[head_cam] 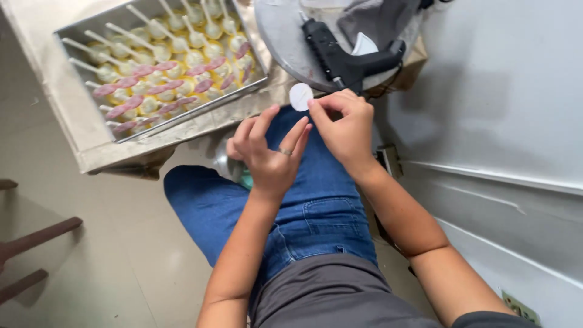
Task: Applying decorative labels to packaged lollipops using a glue gun.
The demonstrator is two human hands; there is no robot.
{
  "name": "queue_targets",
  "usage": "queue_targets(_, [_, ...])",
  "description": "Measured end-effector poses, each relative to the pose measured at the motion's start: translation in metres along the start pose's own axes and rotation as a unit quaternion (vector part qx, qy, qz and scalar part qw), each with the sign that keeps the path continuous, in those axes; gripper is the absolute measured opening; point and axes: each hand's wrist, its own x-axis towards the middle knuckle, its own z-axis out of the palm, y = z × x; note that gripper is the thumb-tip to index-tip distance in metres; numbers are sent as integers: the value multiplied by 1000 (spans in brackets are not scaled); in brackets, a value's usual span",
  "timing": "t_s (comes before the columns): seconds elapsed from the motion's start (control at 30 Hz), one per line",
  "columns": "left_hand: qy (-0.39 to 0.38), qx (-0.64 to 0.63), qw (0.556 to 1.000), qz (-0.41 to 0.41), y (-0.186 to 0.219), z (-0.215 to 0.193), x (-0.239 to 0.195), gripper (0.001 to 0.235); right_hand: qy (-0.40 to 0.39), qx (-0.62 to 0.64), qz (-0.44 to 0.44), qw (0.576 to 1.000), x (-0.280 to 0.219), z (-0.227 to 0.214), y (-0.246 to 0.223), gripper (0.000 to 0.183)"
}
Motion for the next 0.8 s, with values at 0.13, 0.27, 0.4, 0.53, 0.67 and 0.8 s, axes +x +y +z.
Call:
queue_targets(0.13, [18,0,1000,-8,-3,-11,9,26,5,-75,-101,992,3,-5,-33,10])
queue_targets(0.27, [63,21,998,-2,-9,-19,9,27,-13,11,-20,1000,-5,4,-46,8])
queue_targets(0.4, [51,21,998,-15,-19,-25,7,28,-13,34,-34,999,-7,21,-47,9])
queue_targets(0.53, [39,35,998,-36,-30,-32,6,28,-25,-9,-76,997,-6,39,-60,8])
queue_targets(0.67, [47,42,996,-65,-48,-38,-5,28,-61,-19,-70,996,-10,59,-68,8])
queue_targets(0.8, [67,55,992,-88,-62,-52,-4,26,-89,8,-67,994,-12,76,-76,8])
